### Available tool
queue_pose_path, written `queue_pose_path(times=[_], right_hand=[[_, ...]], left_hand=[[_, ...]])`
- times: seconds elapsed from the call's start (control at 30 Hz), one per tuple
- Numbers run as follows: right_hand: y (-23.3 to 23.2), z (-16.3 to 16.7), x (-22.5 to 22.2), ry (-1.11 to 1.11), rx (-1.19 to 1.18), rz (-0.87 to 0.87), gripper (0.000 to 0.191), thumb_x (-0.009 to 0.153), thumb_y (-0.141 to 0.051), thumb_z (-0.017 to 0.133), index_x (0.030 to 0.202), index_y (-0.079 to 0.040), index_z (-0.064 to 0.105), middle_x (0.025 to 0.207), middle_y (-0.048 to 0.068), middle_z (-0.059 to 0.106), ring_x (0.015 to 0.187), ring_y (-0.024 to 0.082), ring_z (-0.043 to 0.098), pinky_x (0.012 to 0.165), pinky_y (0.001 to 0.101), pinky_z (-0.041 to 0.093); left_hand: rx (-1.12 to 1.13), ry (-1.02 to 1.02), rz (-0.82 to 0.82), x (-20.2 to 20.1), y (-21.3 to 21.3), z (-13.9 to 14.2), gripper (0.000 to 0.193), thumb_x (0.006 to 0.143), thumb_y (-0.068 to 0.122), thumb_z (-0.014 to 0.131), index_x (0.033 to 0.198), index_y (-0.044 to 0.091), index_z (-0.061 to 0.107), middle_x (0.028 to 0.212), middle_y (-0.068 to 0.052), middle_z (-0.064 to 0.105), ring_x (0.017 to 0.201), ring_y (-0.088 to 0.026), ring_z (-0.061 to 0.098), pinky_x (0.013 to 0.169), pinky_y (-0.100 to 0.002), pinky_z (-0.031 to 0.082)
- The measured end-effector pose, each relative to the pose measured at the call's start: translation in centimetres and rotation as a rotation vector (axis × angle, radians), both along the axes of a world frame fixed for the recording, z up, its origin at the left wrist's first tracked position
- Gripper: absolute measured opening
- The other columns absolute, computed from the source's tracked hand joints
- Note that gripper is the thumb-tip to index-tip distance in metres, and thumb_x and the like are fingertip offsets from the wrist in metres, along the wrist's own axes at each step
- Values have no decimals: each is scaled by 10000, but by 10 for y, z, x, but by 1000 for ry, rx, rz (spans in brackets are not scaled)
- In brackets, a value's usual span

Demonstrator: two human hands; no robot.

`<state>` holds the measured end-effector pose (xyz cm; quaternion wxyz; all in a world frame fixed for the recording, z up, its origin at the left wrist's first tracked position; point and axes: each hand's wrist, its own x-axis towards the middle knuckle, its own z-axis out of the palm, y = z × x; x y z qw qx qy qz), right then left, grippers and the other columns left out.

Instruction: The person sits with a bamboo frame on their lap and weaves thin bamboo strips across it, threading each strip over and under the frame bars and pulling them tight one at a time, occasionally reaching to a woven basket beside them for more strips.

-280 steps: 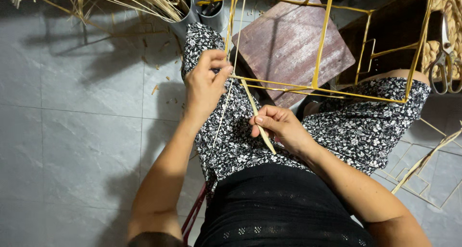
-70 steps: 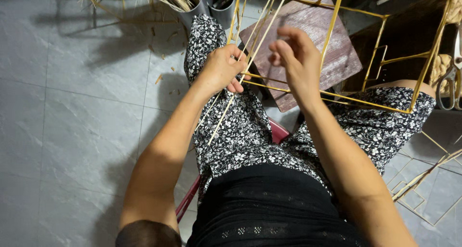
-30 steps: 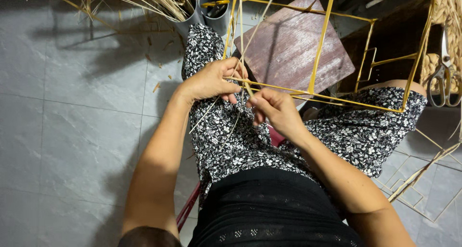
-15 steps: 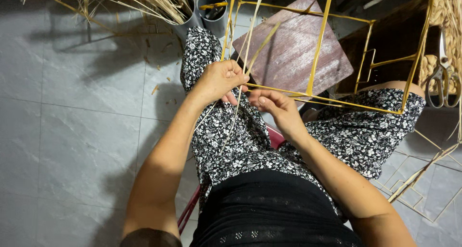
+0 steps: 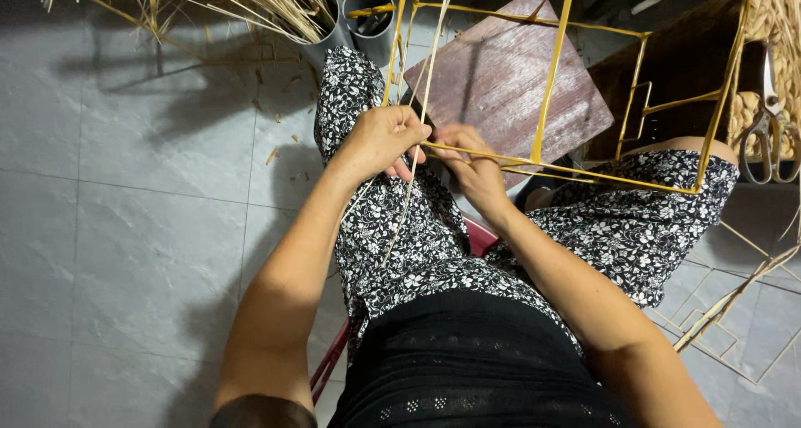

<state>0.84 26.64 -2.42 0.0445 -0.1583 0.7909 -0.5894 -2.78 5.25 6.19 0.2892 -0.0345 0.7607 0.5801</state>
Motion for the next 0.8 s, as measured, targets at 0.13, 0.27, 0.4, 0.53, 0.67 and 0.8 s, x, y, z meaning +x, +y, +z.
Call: queue_pose_path(times=[0.13, 0.27, 0.4, 0.53, 0.67, 0.8], right_hand=[[10, 19, 33, -538, -289, -8, 164, 1045, -160, 600, 1097, -21, 670, 901, 34, 694, 843, 110, 628, 795, 240, 497], [8, 55, 37, -601, -521, 54, 172, 1076, -164, 599, 1058, 2, 639, 831, 13, 656, 790, 97, 613, 760, 242, 494], [2, 83, 23, -695, -622, -42, 217, 1057, -197, 611, 1090, 11, 662, 791, 44, 671, 776, 148, 669, 752, 280, 535], [5, 90, 16, -778, -770, -148, 311, 1052, -271, 566, 1142, -2, 694, 829, 58, 704, 778, 166, 689, 733, 303, 534], [19, 74, 24, -719, -688, -35, 309, 1069, -282, 560, 1114, -4, 688, 883, 64, 734, 821, 152, 694, 826, 308, 565], [22, 55, 38, -659, -441, 18, 297, 1081, -251, 596, 1076, 17, 723, 895, 53, 723, 819, 107, 651, 796, 261, 510]], left_hand=[[36, -21, -15, 1, -3, -4, 210, 983, 267, 602, 959, 70, 672, 802, -50, 778, 497, -141, 713, 363, -218, 467], [175, -11, -88, 0, -14, -4, 137, 969, 205, 626, 996, 74, 654, 825, -11, 739, 549, -116, 720, 408, -190, 480], [267, -64, -140, 0, -18, -3, 147, 913, 126, 722, 1018, 65, 638, 819, 12, 705, 583, -101, 702, 425, -177, 454], [145, -21, -49, 1, -9, -5, 144, 941, 177, 712, 979, 44, 673, 806, -30, 738, 548, -116, 715, 397, -188, 429], [125, -37, -37, -1, -9, -9, 166, 948, 208, 706, 972, 44, 698, 850, -49, 777, 533, -118, 710, 402, -189, 449], [126, -48, -36, -1, -11, -11, 188, 960, 238, 690, 973, 51, 708, 870, -48, 782, 538, -112, 708, 413, -185, 453]])
